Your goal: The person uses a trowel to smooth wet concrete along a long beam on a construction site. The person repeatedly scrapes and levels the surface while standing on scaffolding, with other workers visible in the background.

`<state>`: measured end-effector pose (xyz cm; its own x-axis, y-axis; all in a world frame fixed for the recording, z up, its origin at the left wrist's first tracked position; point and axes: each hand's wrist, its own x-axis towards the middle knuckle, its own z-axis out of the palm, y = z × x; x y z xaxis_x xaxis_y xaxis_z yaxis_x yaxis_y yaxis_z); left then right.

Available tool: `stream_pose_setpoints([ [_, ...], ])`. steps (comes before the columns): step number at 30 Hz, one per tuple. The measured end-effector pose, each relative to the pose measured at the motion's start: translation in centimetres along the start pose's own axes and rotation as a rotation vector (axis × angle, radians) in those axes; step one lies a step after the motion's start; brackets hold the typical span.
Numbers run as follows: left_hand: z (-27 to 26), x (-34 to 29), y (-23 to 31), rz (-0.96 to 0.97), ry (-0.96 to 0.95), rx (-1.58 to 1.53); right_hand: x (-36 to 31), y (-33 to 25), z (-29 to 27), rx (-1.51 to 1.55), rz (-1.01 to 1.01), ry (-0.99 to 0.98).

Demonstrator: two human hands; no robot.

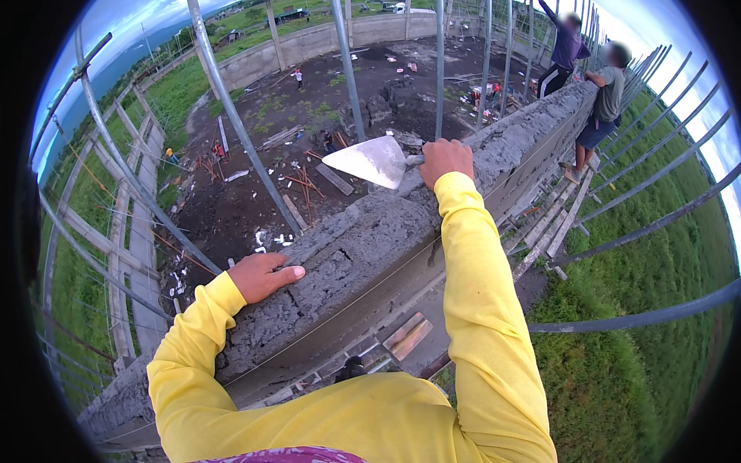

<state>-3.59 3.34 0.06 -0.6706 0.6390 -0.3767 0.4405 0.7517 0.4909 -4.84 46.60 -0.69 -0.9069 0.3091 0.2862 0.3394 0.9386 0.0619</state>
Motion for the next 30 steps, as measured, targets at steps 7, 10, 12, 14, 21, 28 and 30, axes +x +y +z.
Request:
stream_pose_setpoints([
  [7, 0.27, 0.12, -0.42, 0.021, 0.026, -0.004, 0.28, 0.06, 0.20, -0.015, 0.001, -0.021],
  [10, 0.34, 0.22, -0.55, 0.029, 0.031, -0.001, 0.34, 0.08, 0.23, -0.011, 0.002, -0.026],
  [12, 0.35, 0.21, -0.55, 0.034, 0.033, 0.003, 0.31, 0.10, 0.27, -0.007, 0.001, -0.018],
  [14, 0.31, 0.17, -0.48, 0.036, 0.030, 0.006, 0.27, 0.11, 0.33, -0.006, -0.001, -0.011],
  [21, 0.03, 0.02, -0.09, 0.007, -0.016, 0.009, 0.19, 0.09, 0.26, 0.002, -0.002, -0.005],
  [28, -0.01, -0.06, 0.04, 0.005, -0.010, 0.019, 0.23, 0.02, 0.09, 0.001, 0.008, -0.023],
  [30, -0.03, -0.06, 0.08, 0.003, -0.011, 0.020, 0.29, -0.01, 0.13, 0.001, 0.008, -0.020],
])
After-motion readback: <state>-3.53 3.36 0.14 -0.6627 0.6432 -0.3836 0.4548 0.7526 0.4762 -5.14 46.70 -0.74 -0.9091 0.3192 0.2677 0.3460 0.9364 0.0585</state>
